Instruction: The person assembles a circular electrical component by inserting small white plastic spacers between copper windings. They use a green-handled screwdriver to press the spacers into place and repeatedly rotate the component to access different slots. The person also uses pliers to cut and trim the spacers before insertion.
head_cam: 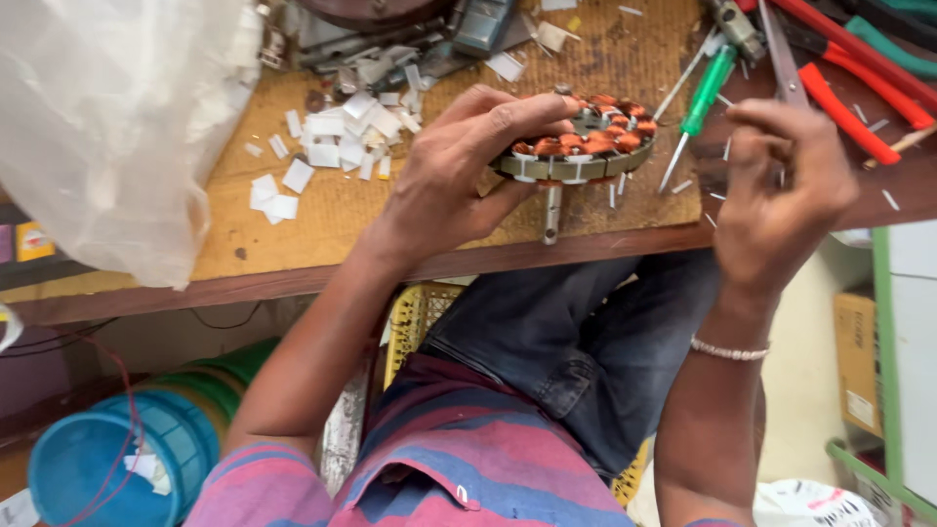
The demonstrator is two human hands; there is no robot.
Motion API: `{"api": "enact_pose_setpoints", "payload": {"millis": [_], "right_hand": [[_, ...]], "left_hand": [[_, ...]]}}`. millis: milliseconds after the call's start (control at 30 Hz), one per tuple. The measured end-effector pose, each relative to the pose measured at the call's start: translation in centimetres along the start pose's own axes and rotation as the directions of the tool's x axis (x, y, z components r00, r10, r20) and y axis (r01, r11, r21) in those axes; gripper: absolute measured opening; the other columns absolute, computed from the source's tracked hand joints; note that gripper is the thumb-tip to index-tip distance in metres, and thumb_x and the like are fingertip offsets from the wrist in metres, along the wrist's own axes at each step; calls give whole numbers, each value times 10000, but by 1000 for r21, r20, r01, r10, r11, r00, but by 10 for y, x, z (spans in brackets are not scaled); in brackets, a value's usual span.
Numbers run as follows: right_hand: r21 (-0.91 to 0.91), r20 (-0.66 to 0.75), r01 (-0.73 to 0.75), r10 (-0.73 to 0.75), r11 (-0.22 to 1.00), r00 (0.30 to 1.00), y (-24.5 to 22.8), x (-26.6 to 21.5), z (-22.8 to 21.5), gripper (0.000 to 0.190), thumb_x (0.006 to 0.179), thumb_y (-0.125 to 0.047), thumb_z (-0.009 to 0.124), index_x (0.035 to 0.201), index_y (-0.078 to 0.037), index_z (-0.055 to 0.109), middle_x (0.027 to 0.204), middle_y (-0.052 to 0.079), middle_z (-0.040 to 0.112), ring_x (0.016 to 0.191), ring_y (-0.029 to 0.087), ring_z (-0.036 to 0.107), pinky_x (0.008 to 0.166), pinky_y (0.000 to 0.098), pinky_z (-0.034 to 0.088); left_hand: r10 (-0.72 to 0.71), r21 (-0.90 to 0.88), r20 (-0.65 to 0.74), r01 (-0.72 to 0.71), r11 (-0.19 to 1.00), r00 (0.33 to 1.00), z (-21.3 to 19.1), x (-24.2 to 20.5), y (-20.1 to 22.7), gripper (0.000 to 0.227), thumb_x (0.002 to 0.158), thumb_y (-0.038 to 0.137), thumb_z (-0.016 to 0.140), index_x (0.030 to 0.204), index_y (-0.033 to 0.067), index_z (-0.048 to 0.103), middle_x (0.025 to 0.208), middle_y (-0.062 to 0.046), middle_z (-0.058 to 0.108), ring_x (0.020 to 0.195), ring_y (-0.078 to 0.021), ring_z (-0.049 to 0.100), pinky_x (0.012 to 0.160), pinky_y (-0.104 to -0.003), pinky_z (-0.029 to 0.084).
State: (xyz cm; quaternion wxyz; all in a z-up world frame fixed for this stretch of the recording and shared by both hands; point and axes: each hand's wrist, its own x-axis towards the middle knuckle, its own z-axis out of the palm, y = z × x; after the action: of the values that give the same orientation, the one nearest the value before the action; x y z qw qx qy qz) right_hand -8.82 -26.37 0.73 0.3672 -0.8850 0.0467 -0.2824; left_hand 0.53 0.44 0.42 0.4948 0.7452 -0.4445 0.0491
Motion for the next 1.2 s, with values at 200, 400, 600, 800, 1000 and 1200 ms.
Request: {"api": "enact_pose_setpoints", "payload": {"millis": [200, 400, 600, 800, 1000, 1200], "right_hand": [[-283, 116, -35, 70, 959, 991, 8, 36, 12, 382, 947, -167, 847, 1247, -30, 654, 1081, 137, 750, 935, 248, 734, 783, 376, 568], [-423, 239, -235, 358, 875, 903, -2, 43, 6, 655, 877, -96, 835, 1464, -148, 550, 1021, 110, 747, 826, 217, 700, 714, 416, 536], [645, 17, -270, 340, 714, 940, -20, -7, -50, 360, 1106, -75, 753, 1384, 44, 559, 1060, 118, 642, 864, 218, 696, 801, 364, 661], [734, -242, 131, 75, 667, 967, -39, -55, -24, 463, 1120, -196, 739, 1408, 4, 437, 1120, 237, 708, 925, 351, 777, 824, 423, 637], [647, -310, 211, 0, 733, 951, -53, -51, 9, 471, 1082, -142, 773, 1385, -7, 439, 1125, 263, 720, 977, 339, 770, 816, 400, 653], [540, -353, 284, -93, 792, 931, -56, -54, 17, 425, 1072, -130, 774, 1323, -68, 437, 1110, 232, 715, 972, 310, 784, 831, 387, 650]], "left_hand": [[68, 97, 47, -73, 993, 997, 3, 12, 10, 651, 896, 53, 815, 1460, 152, 506, 1317, -42, 661, 1202, -271, 616, 1088, -376, 511], [71, 6, 103, -72, 997, 992, 7, 16, 13, 683, 896, 130, 838, 1502, 189, 529, 1356, -12, 647, 1239, -287, 580, 1145, -418, 488], [127, -32, 57, -126, 992, 990, 13, 18, 9, 583, 921, 178, 859, 1416, 170, 552, 1353, -1, 649, 1189, -254, 583, 1095, -394, 484], [150, -10, 6, -150, 989, 989, 17, 19, 6, 528, 922, 175, 853, 1384, 156, 597, 1363, -3, 653, 1218, -268, 582, 1049, -398, 491], [100, -8, -17, -100, 995, 995, 16, 14, 13, 483, 960, 187, 834, 1387, 160, 610, 1283, -28, 655, 1204, -276, 580, 1087, -408, 502], [92, -8, -28, -93, 996, 995, 15, 15, 17, 525, 934, 187, 826, 1405, 163, 597, 1277, -35, 653, 1199, -277, 582, 1081, -411, 501]]}}
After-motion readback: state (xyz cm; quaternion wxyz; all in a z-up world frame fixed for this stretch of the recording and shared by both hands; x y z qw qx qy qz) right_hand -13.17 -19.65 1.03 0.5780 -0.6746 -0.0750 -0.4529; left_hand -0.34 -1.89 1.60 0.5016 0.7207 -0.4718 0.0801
